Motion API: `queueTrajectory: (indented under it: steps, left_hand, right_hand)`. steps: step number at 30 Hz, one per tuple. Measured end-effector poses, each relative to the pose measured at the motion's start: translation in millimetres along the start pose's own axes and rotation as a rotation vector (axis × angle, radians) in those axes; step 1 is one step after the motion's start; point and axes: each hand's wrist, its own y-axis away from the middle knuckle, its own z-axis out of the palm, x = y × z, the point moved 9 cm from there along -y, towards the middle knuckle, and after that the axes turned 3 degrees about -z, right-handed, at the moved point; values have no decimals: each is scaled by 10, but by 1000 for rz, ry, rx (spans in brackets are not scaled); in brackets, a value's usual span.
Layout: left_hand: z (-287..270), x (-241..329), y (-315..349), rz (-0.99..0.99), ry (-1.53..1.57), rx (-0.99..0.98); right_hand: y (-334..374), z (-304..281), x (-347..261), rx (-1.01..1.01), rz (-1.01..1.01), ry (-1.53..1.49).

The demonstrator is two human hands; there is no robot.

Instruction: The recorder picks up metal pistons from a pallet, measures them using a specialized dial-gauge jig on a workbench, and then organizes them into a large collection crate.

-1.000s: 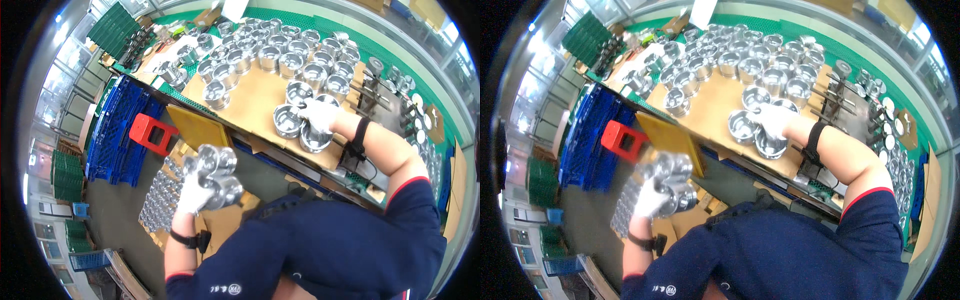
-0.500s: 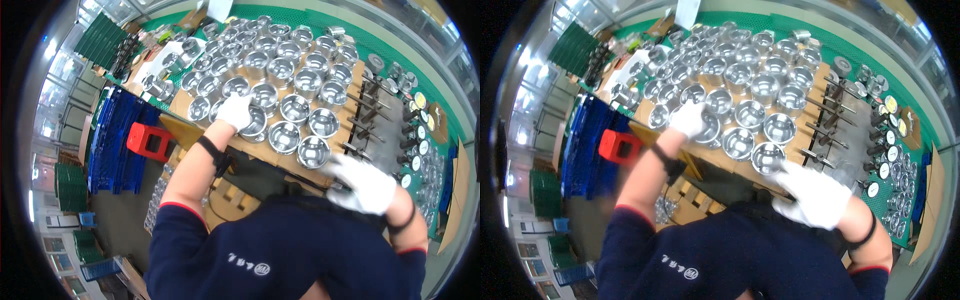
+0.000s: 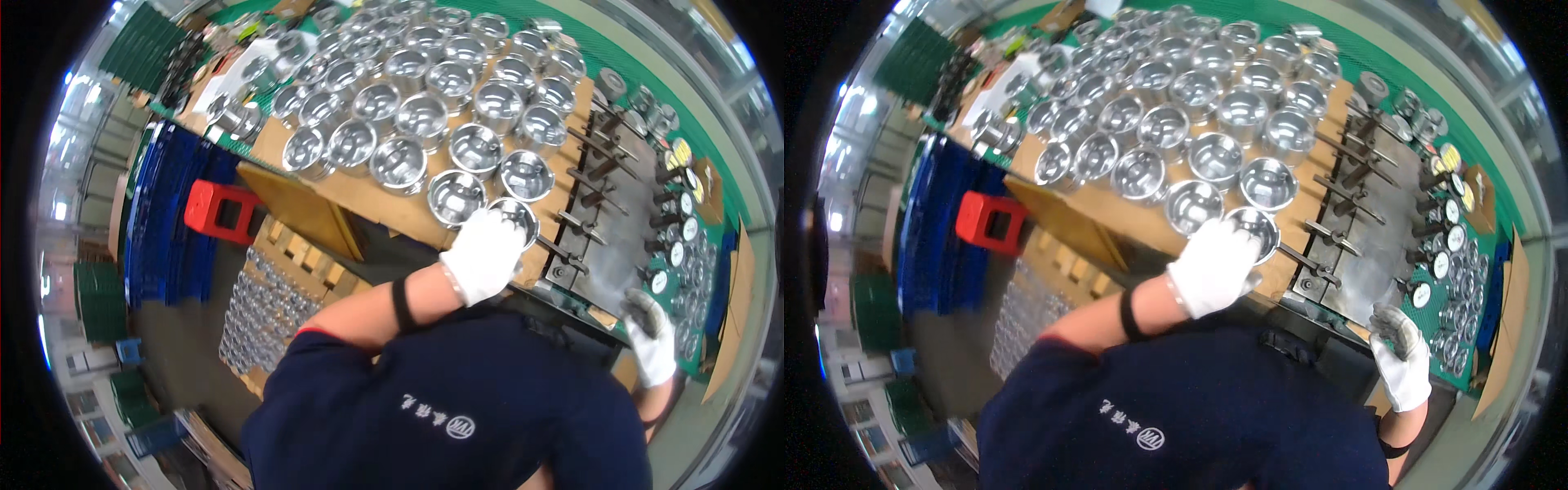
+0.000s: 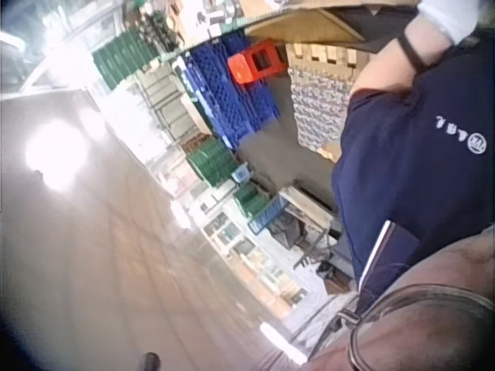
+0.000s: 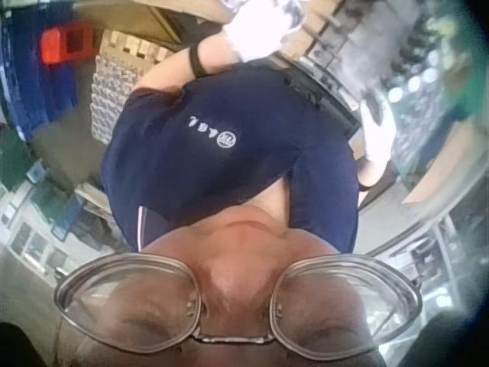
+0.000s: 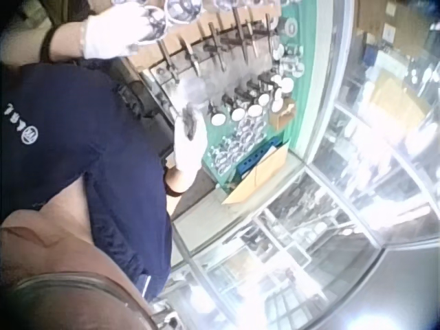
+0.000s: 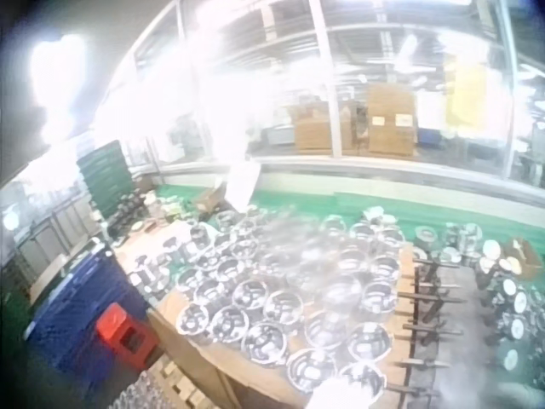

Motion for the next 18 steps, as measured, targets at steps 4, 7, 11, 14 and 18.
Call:
queueTrajectory:
  steps: [4, 7, 11, 14, 18]
  left_hand:
    - [356, 6, -81, -102, -101, -43]
    - [513, 10, -39, -195, -170, 81]
    - [379, 198, 204, -493, -195, 4]
    - [211, 311, 423, -741, 92, 209]
    - [216, 979, 102, -365, 582, 240]
  right_hand:
    - [-284, 18, 68, -83, -111, -20]
    - [-404, 52, 248, -232, -202, 4]
    - [-402, 40, 368, -484, -289, -7]
    - [-473, 17, 752, -627, -206, -65]
    - [-374, 238, 846, -614, -184, -569]
